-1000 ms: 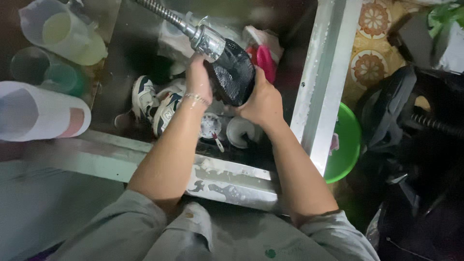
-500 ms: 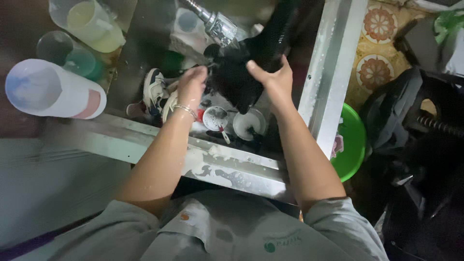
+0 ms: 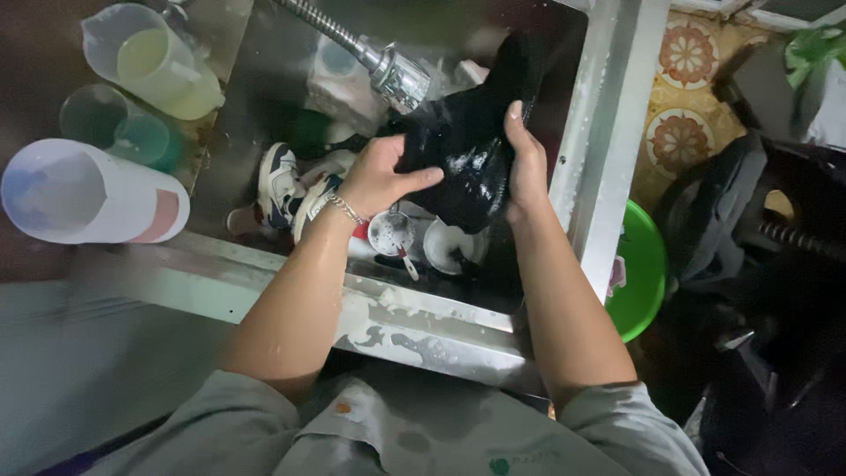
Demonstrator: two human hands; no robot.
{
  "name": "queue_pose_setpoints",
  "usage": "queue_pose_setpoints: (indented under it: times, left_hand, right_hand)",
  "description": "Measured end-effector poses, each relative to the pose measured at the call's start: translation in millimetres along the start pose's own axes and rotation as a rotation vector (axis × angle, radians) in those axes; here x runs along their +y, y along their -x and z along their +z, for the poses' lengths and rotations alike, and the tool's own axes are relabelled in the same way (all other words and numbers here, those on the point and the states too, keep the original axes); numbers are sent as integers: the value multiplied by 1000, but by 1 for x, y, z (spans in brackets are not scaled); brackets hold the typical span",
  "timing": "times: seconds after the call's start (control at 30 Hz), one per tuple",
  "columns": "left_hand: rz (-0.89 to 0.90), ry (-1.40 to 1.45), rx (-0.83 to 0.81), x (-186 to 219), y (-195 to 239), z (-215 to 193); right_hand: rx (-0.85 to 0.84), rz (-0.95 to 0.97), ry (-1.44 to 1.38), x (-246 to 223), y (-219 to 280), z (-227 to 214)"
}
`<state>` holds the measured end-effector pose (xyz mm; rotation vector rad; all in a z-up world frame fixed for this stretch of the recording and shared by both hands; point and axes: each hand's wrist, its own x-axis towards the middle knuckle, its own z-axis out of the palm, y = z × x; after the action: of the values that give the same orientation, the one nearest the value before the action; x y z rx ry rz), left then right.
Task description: The person cleans a black shoe and a pink shoe in a sink by applying soap and scrubbing the soles and sides with brushes before rinsing them under a faucet.
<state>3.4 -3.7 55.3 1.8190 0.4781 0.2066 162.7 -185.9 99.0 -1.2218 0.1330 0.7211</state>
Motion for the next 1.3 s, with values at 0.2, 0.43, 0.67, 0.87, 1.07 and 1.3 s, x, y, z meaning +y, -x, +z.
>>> queue_pose_setpoints:
  times: [0.2, 0.43, 0.67, 0.87, 1.07, 1.3]
  left_hand:
    - [224, 83, 25, 11, -12, 11]
    - [309, 59, -19, 28, -38, 17]
    - [279, -39, 75, 30, -39, 25]
    - [266, -129, 186, 20, -42, 40]
    - [237, -291, 358, 23, -58, 52]
    - [122, -208, 179, 24, -54, 40]
  right_hand:
    - [-3, 273, 22, -21, 14, 21]
    - [56, 402, 31, -3, -5, 5]
    - [91, 387, -41, -4, -15, 1]
    - [99, 389, -19, -17, 5, 15]
    - [66, 331, 61, -8, -8, -1]
    - [189, -105, 222, -1, -22, -20]
